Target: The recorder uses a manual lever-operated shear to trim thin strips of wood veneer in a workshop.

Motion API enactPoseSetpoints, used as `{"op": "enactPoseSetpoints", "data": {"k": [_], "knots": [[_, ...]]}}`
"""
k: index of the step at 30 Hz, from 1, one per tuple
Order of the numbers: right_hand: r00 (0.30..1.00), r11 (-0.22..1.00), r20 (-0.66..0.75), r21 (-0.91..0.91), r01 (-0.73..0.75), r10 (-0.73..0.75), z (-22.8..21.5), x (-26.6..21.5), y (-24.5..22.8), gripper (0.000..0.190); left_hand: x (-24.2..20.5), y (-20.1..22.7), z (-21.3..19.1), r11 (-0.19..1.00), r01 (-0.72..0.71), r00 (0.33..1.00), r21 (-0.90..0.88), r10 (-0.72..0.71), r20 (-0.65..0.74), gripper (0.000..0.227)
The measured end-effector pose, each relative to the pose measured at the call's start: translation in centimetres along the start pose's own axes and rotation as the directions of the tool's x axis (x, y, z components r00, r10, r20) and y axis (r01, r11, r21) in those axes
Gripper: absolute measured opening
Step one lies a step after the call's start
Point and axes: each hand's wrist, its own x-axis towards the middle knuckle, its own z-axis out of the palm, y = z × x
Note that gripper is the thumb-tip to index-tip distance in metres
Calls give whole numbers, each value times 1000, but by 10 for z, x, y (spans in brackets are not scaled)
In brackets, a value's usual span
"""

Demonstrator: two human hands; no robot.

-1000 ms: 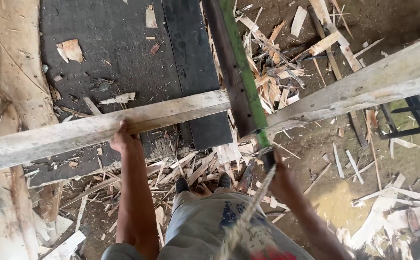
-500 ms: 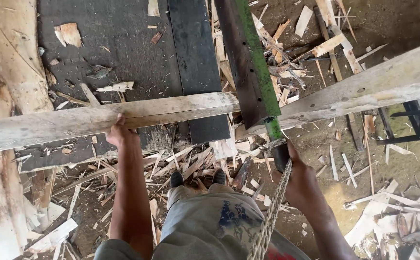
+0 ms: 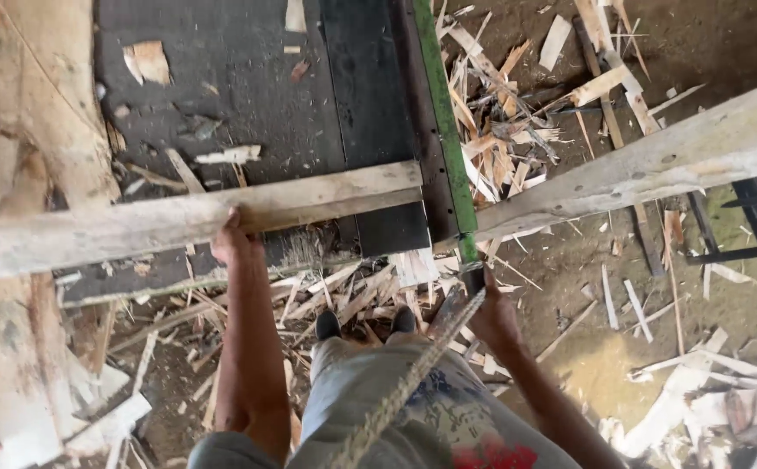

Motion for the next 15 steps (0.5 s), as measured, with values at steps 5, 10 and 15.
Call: {"op": "enactPoseSetpoints", "data": {"k": [5,10,15], "knots": [[995,991,34,87,-101,98,-37,-16,-10,78,-14,10,-16,996,60,998,-70,-57,40,4],[991,974,62,190,-125,115,-71,-42,-46,61,-27,12,-62,988,74,978,-132,-46,203,9],[967,890,118,379,-254,226,-16,-39,76,73,-61,-10,-132,999,8,955,-43,5,296,10]]}}
